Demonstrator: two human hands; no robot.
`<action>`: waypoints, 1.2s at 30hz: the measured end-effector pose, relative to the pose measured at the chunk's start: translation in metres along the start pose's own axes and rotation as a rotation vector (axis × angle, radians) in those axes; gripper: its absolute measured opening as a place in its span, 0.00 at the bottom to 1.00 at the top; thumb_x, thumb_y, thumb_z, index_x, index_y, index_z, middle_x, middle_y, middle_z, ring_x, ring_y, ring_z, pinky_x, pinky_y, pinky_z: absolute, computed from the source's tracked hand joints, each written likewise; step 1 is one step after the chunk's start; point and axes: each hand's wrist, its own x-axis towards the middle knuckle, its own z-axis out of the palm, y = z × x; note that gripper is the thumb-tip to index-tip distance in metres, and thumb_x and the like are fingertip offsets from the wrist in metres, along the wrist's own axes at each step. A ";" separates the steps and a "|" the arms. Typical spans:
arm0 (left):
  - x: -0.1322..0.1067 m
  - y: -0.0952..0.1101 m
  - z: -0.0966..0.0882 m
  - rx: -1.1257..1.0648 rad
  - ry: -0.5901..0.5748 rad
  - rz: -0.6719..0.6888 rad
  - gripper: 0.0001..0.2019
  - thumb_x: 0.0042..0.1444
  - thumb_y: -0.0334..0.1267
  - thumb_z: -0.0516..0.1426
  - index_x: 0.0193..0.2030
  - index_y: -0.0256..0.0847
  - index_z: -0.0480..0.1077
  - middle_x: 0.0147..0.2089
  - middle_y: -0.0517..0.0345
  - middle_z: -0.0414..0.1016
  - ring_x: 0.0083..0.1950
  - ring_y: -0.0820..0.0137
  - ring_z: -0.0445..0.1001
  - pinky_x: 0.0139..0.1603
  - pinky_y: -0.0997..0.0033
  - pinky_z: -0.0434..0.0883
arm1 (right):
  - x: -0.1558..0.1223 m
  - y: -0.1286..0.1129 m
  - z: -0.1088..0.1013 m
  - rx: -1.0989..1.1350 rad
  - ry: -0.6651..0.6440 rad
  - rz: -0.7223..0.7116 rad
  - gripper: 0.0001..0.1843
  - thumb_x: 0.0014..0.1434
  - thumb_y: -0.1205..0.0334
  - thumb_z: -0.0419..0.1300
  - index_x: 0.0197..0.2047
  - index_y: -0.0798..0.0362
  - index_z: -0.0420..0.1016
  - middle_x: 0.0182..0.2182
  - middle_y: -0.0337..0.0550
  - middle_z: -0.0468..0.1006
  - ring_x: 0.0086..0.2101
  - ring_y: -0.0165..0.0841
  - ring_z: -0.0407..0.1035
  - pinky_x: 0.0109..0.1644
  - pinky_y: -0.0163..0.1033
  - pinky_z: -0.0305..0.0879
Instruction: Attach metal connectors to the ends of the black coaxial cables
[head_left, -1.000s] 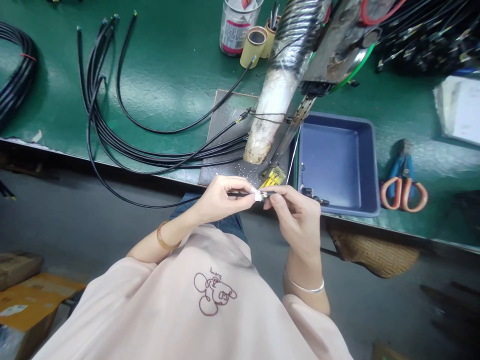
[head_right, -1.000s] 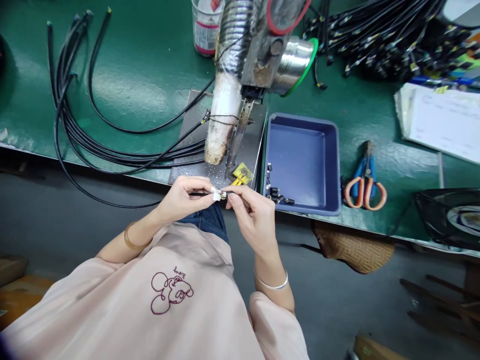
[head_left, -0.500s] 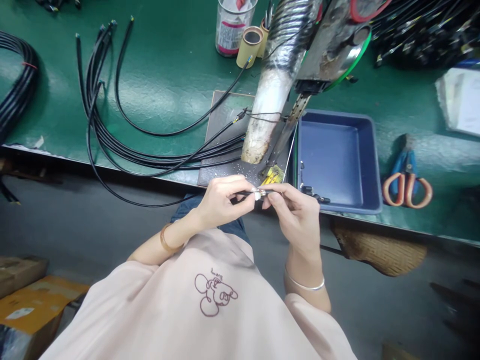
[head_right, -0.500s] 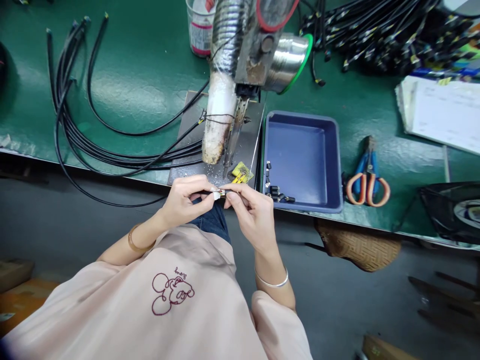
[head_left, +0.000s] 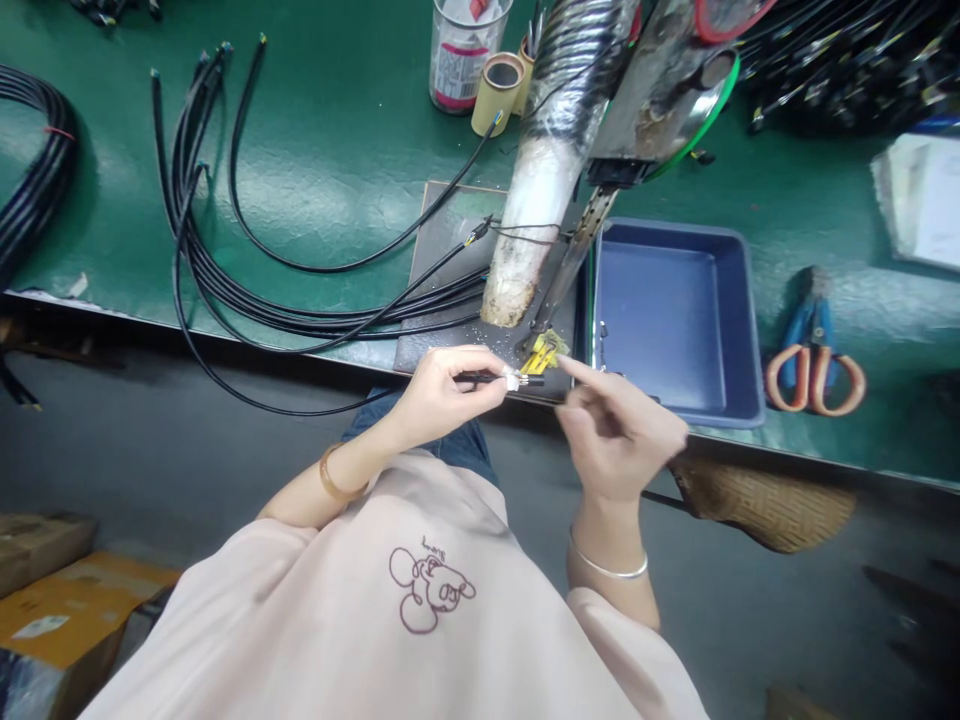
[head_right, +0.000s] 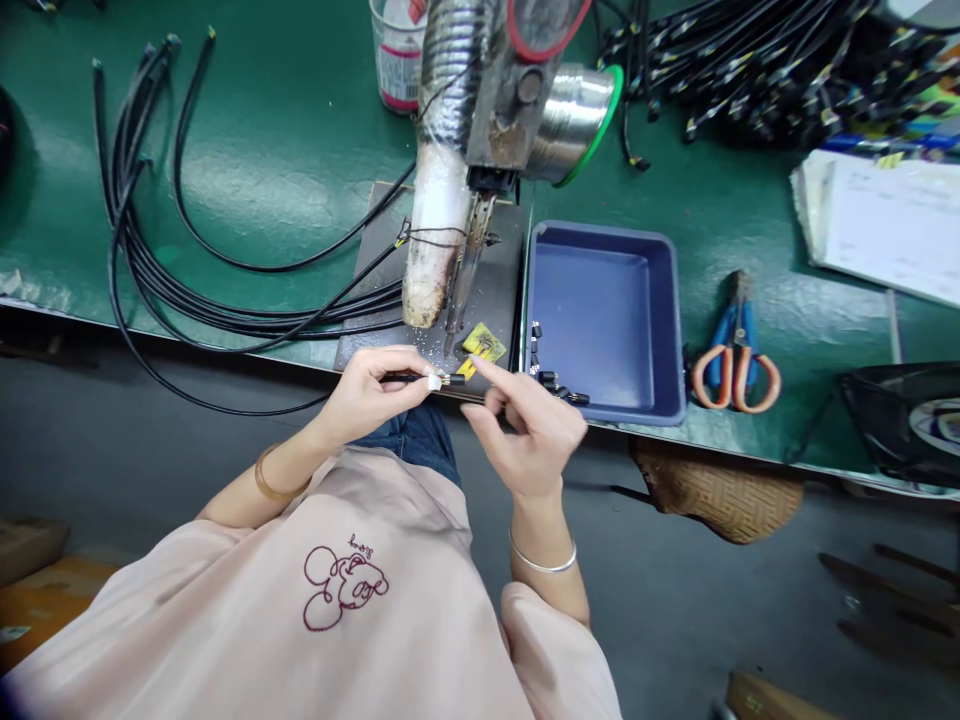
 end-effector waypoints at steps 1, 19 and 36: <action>0.001 -0.001 0.000 -0.016 0.005 -0.017 0.06 0.54 0.33 0.59 0.30 0.35 0.77 0.33 0.54 0.79 0.32 0.75 0.75 0.28 0.84 0.69 | 0.000 0.001 0.001 0.023 0.137 -0.041 0.13 0.66 0.60 0.59 0.51 0.47 0.81 0.19 0.31 0.69 0.16 0.24 0.58 0.19 0.32 0.53; 0.013 0.005 0.002 -0.022 0.065 -0.036 0.07 0.52 0.34 0.59 0.27 0.34 0.74 0.29 0.57 0.77 0.32 0.75 0.73 0.36 0.78 0.72 | 0.002 -0.003 0.019 -0.199 0.033 -0.191 0.10 0.59 0.74 0.66 0.36 0.50 0.72 0.40 0.44 0.85 0.39 0.33 0.82 0.44 0.38 0.80; 0.012 0.008 -0.002 0.024 0.054 -0.051 0.06 0.53 0.33 0.60 0.28 0.34 0.75 0.30 0.57 0.77 0.31 0.75 0.73 0.35 0.78 0.72 | 0.005 -0.007 0.015 -0.200 -0.025 -0.155 0.08 0.61 0.70 0.64 0.34 0.49 0.71 0.41 0.43 0.85 0.39 0.33 0.81 0.42 0.40 0.80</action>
